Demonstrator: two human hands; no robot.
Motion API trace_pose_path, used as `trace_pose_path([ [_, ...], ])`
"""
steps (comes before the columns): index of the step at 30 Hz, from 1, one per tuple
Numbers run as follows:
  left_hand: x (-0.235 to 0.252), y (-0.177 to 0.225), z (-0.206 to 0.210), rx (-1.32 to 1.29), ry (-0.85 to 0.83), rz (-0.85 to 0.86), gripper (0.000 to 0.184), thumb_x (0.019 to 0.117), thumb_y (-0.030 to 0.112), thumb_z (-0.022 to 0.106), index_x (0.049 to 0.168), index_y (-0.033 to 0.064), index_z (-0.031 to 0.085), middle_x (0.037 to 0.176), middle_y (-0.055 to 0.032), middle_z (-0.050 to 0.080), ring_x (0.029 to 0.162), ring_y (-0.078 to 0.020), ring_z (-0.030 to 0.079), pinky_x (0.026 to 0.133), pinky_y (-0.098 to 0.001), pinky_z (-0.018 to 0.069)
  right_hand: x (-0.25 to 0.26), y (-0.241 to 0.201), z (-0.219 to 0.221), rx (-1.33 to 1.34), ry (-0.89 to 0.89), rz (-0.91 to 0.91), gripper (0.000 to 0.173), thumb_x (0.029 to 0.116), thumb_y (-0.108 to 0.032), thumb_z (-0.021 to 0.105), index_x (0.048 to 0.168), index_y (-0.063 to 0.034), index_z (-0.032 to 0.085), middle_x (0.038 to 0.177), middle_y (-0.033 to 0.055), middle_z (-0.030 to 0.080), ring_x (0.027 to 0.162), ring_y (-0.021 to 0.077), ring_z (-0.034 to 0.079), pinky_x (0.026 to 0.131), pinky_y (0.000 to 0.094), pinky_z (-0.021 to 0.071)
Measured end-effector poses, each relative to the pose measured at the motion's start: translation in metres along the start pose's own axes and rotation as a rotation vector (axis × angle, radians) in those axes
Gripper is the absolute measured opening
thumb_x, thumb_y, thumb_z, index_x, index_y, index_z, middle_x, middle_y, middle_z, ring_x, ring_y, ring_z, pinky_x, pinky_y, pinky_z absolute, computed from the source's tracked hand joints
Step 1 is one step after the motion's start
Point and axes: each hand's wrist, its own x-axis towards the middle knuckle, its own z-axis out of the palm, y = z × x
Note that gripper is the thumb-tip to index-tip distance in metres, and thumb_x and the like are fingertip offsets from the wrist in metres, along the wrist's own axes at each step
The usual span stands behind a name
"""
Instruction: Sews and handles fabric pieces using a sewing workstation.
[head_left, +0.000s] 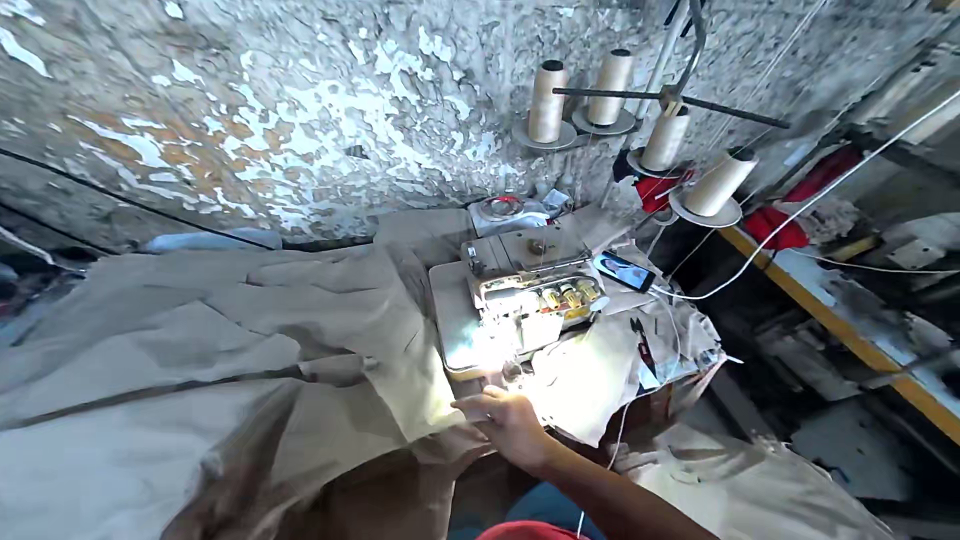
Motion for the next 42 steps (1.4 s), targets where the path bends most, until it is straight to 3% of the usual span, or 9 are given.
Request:
trace_pose_path([
  [2, 0.015, 0.006, 0.008, -0.253, 0.119, 0.027, 0.029, 0.1031, 0.01, 0.052, 0.112, -0.0126, 0.068, 0.152, -0.0269, 0.044, 0.139, -0.0178, 0.048, 0.116, -0.0326, 0.0398, 0.006, -0.01, -0.001, 0.109, 0.088, -0.009, 0.024, 0.0946, -0.008, 0.066, 0.116, -0.0067, 0.078, 0.109, 0.0182, 0.072, 0.1, 0.0261, 0.069, 0.088, 0.0411, 0.0571],
  [4, 0.03, 0.022, 0.019, -0.502, 0.24, -0.049, 0.024, 0.1054, 0.008, 0.045, 0.114, -0.0041, 0.063, 0.133, 0.0025, 0.066, 0.127, -0.0026, 0.057, 0.112, -0.0293, 0.0456, 0.012, -0.022, 0.0, 0.415, 0.005, 0.09, 0.024, 0.0999, -0.006, 0.059, 0.118, 0.0041, 0.072, 0.127, 0.0186, 0.066, 0.119, 0.0187, 0.062, 0.103, 0.0321, 0.0496],
  [8, 0.053, 0.047, 0.03, -0.674, 0.398, -0.316, 0.021, 0.1073, 0.011, 0.036, 0.107, 0.0183, 0.055, 0.088, 0.0269, 0.062, 0.082, 0.0136, 0.061, 0.078, -0.012, 0.0535, 0.027, -0.038, 0.007, 1.061, -0.041, 0.441, 0.018, 0.1084, -0.009, 0.044, 0.109, -0.0009, 0.061, 0.092, 0.0, 0.066, 0.083, 0.0033, 0.064, 0.081, 0.0232, 0.0551],
  [10, 0.059, 0.049, 0.031, -0.596, 0.455, -0.276, 0.018, 0.107, 0.012, 0.039, 0.103, 0.0167, 0.056, 0.084, 0.0254, 0.061, 0.077, 0.0147, 0.06, 0.072, -0.0095, 0.0525, 0.031, -0.037, 0.01, 1.105, 0.023, 0.457, 0.019, 0.1089, -0.009, 0.043, 0.106, -0.0021, 0.061, 0.085, -0.0013, 0.067, 0.076, 0.0037, 0.065, 0.075, 0.0234, 0.0565],
  [12, 0.058, 0.046, 0.03, -0.243, 0.464, -0.145, 0.025, 0.1066, 0.015, 0.045, 0.106, -0.0049, 0.059, 0.09, 0.0045, 0.061, 0.082, 0.006, 0.059, 0.078, -0.0151, 0.0516, 0.032, -0.029, 0.009, 0.955, 0.048, 0.336, 0.021, 0.1077, -0.008, 0.043, 0.108, 0.0016, 0.062, 0.086, -0.0009, 0.067, 0.077, 0.0022, 0.065, 0.076, 0.0227, 0.0568],
  [15, 0.052, 0.032, 0.03, 0.17, 0.312, -0.114, 0.035, 0.1049, 0.013, 0.046, 0.116, -0.0168, 0.061, 0.1, -0.0342, 0.067, 0.094, -0.0477, 0.068, 0.093, -0.0711, 0.044, 0.03, -0.002, 0.017, 0.641, 0.107, 0.139, 0.021, 0.1043, -0.009, 0.051, 0.103, 0.0039, 0.068, 0.084, -0.0008, 0.07, 0.076, -0.0005, 0.066, 0.076, 0.0212, 0.057],
  [20, 0.051, -0.013, 0.081, 0.232, -0.037, -0.543, 0.039, 0.1089, 0.018, 0.045, 0.139, -0.0048, 0.056, 0.122, -0.0337, 0.065, 0.115, -0.0519, 0.063, 0.1, -0.0674, 0.0457, 0.021, 0.06, 0.057, 0.331, 0.041, 0.199, 0.025, 0.1047, -0.018, 0.054, 0.105, 0.0018, 0.069, 0.089, 0.0043, 0.069, 0.079, 0.0025, 0.064, 0.077, 0.0232, 0.054],
  [29, 0.046, -0.04, 0.117, 0.219, 0.078, -0.505, 0.034, 0.1088, 0.016, 0.046, 0.129, -0.0068, 0.062, 0.11, -0.0318, 0.069, 0.101, -0.0496, 0.069, 0.091, -0.0649, 0.0509, 0.014, 0.072, 0.069, 0.426, 0.124, 0.232, 0.018, 0.1019, -0.014, 0.058, 0.103, 0.0012, 0.069, 0.084, 0.0012, 0.067, 0.07, -0.0014, 0.06, 0.068, 0.0166, 0.0515],
  [42, 0.036, -0.017, 0.09, -0.058, 0.287, -0.413, 0.03, 0.1065, 0.016, 0.051, 0.118, -0.006, 0.069, 0.111, -0.0224, 0.072, 0.105, -0.0315, 0.07, 0.096, -0.0528, 0.0518, 0.016, 0.052, 0.037, 0.192, 0.17, -0.042, 0.022, 0.0991, -0.02, 0.065, 0.103, -0.0023, 0.078, 0.101, 0.0094, 0.073, 0.097, 0.0104, 0.068, 0.09, 0.0261, 0.0551],
])
